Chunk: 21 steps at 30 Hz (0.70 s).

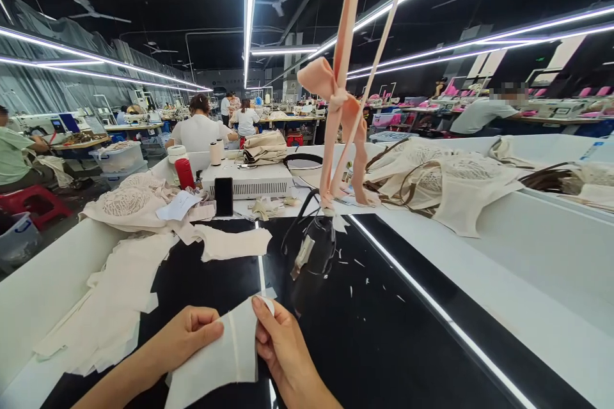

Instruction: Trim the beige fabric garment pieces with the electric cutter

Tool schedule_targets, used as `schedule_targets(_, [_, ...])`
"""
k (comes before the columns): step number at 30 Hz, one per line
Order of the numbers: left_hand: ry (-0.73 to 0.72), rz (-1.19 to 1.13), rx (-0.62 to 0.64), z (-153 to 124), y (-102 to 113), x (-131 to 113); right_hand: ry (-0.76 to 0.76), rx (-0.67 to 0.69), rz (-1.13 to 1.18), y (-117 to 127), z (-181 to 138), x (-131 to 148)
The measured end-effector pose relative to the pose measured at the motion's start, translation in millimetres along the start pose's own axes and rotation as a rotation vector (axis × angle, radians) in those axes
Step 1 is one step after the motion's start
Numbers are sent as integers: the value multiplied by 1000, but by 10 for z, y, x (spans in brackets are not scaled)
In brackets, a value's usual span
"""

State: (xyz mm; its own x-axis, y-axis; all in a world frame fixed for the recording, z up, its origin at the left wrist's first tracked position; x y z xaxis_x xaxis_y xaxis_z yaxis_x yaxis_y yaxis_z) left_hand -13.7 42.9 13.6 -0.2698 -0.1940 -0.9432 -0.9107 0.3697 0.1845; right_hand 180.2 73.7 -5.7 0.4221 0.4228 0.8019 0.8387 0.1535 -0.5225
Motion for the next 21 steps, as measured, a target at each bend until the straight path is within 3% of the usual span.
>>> schedule_targets(3, [16, 179, -14, -45, 188, 24, 38, -39, -71, -10, 46, 73])
schedule_targets(5, [-27, 404, -127, -101, 345, -29, 93, -71, -127, -43, 88, 130])
schedule_targets(10, [-424, 989, -493, -345, 577, -187, 239, -76, -210, -114, 99, 313])
schedule_targets(13, [-570, 1160, -392, -503, 530, -127, 324, 23, -435, -55, 6, 373])
schedule_targets(16, [-554, 1176, -224, -585, 424, -2, 278, 123, -703, 91, -96, 296])
schedule_targets(21, [-570, 1087, -280, -432, 173, 67, 259, 193, -1061, 261, -240, 174])
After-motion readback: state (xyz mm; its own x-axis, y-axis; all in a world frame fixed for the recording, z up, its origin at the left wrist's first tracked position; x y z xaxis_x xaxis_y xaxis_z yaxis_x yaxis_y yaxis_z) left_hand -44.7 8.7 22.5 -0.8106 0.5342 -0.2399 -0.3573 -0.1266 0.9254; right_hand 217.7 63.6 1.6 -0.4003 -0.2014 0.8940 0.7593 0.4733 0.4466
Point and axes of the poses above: each hand's wrist, its own z-axis towards the middle knuckle, its own y-axis out of the back of the hand, x = y × z, the point moved 2 cm from there along z, towards the middle knuckle, and after that the axes turned 1 degree about y, right-handed, at the moved point
